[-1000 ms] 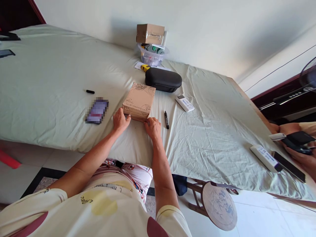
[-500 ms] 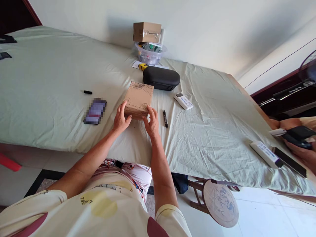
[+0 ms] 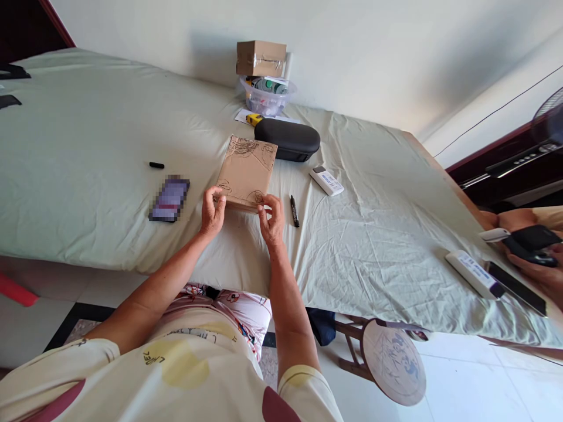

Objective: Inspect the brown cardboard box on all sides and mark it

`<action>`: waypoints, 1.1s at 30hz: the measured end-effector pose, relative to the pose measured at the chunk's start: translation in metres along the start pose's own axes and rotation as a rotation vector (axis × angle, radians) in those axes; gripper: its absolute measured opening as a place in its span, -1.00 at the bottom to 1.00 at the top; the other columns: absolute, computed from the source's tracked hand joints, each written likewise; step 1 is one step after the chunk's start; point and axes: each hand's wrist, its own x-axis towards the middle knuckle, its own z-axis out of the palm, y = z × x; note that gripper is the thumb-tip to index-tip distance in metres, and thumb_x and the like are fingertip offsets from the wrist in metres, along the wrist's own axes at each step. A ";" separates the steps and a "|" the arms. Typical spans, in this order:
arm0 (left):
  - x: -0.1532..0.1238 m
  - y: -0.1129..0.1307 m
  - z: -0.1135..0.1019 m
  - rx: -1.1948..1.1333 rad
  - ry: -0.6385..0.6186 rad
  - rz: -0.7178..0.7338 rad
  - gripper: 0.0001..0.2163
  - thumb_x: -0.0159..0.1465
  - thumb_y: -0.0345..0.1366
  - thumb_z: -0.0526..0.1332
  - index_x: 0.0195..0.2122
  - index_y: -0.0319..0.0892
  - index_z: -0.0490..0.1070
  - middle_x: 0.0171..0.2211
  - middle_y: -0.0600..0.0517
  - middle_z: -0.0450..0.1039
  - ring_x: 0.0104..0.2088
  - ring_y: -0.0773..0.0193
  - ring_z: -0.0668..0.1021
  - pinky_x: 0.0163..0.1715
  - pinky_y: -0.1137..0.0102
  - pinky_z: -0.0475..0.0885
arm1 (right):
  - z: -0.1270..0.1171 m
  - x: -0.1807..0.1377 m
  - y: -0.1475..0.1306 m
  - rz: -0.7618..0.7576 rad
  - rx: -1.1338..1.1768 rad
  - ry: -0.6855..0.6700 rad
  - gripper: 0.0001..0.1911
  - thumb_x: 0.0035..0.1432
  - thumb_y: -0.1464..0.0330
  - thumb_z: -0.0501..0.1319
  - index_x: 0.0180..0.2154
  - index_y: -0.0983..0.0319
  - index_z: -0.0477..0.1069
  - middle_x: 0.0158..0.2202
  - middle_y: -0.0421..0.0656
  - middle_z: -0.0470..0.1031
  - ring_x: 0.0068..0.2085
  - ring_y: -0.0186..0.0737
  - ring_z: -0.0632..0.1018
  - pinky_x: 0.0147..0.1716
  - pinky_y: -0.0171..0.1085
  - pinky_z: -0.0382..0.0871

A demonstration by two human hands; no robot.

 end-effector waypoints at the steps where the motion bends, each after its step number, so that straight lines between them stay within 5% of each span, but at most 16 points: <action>1: 0.000 -0.001 0.001 -0.021 0.007 -0.008 -0.54 0.50 0.20 0.02 0.07 -0.09 0.35 -0.01 -0.13 0.51 0.05 0.12 0.57 0.15 0.20 0.48 | 0.001 0.000 0.002 0.025 0.033 -0.009 -0.48 0.39 -0.04 0.17 0.24 0.03 0.36 0.16 0.00 0.49 0.05 -0.10 0.62 -0.09 -0.12 0.62; 6: 0.002 -0.009 0.001 -0.185 -0.021 -0.102 -0.38 0.43 0.22 0.16 0.33 -0.06 0.18 0.12 -0.17 0.46 0.12 0.07 0.57 0.18 0.16 0.49 | -0.003 0.002 0.008 0.117 0.116 -0.099 -0.22 0.34 -0.08 0.20 0.47 -0.05 0.08 0.21 -0.01 0.42 0.12 -0.08 0.59 -0.07 -0.13 0.61; 12: 0.006 -0.014 -0.001 -0.275 -0.030 -0.175 -0.44 0.33 0.13 0.29 0.23 -0.07 0.33 0.17 -0.18 0.45 0.19 -0.01 0.54 0.26 0.11 0.43 | -0.011 0.003 0.011 0.121 0.179 -0.135 -0.16 0.25 -0.07 0.31 0.46 -0.09 0.14 0.15 -0.07 0.42 0.12 -0.08 0.56 -0.06 -0.13 0.61; 22: 0.010 -0.011 0.000 -0.415 -0.034 -0.263 -0.60 0.12 -0.26 0.32 -0.02 -0.08 0.32 -0.06 -0.04 0.47 -0.06 0.15 0.56 0.05 0.20 0.51 | -0.010 0.001 0.015 0.139 0.221 -0.096 -0.20 0.18 -0.05 0.38 0.38 -0.08 0.25 0.07 -0.11 0.41 0.11 -0.09 0.54 -0.11 -0.17 0.57; 28: 0.015 -0.015 -0.006 -0.433 -0.170 -0.262 -0.38 0.07 -0.40 0.27 0.21 -0.01 0.28 0.01 -0.04 0.45 -0.01 0.14 0.55 0.01 0.24 0.54 | -0.015 0.006 0.014 0.182 0.183 -0.113 -0.25 0.21 -0.12 0.32 0.32 0.02 0.34 -0.14 -0.17 0.46 -0.05 -0.18 0.55 -0.21 -0.26 0.51; 33: 0.008 -0.014 -0.004 -0.231 -0.207 -0.217 -0.21 -0.03 -0.54 0.24 0.29 0.01 0.29 0.10 -0.10 0.38 0.12 0.08 0.51 0.12 0.19 0.53 | -0.015 0.006 0.013 0.220 0.114 -0.062 -0.31 0.23 -0.22 0.22 0.16 0.11 0.38 -0.31 -0.23 0.42 -0.25 -0.22 0.51 -0.23 -0.22 0.47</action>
